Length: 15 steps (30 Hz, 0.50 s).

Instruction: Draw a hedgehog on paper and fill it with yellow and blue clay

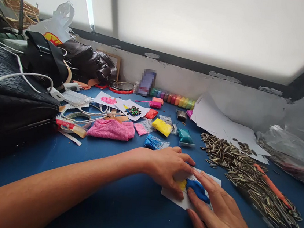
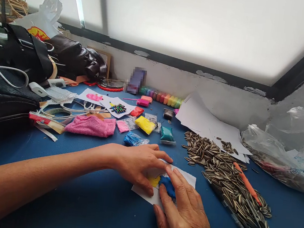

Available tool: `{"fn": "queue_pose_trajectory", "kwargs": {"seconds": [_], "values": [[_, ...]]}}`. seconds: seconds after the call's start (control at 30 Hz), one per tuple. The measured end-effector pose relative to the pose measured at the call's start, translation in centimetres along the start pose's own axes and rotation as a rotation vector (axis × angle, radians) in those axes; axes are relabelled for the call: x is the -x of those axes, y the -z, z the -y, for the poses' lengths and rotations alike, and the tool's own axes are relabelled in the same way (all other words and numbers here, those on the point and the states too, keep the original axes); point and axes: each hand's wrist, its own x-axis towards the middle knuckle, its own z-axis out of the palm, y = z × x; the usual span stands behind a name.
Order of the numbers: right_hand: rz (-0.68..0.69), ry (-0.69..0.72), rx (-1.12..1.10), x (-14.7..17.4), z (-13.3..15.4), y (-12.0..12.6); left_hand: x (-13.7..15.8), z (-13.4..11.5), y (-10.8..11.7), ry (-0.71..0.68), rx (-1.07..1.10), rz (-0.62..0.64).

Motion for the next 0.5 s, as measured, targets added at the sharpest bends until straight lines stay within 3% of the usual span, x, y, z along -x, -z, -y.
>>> {"fn": "queue_pose_trajectory", "kwargs": {"seconds": [0.27,0.5], "values": [[-0.037,0.048,0.005,0.32,0.47,-0.38,0.06,-0.09,0.12,-0.005,-0.019,0.012],[-0.125,-0.021,-0.101,0.21,-0.42,-0.09,0.1,-0.11,0.14,0.006,-0.04,0.018]]}}
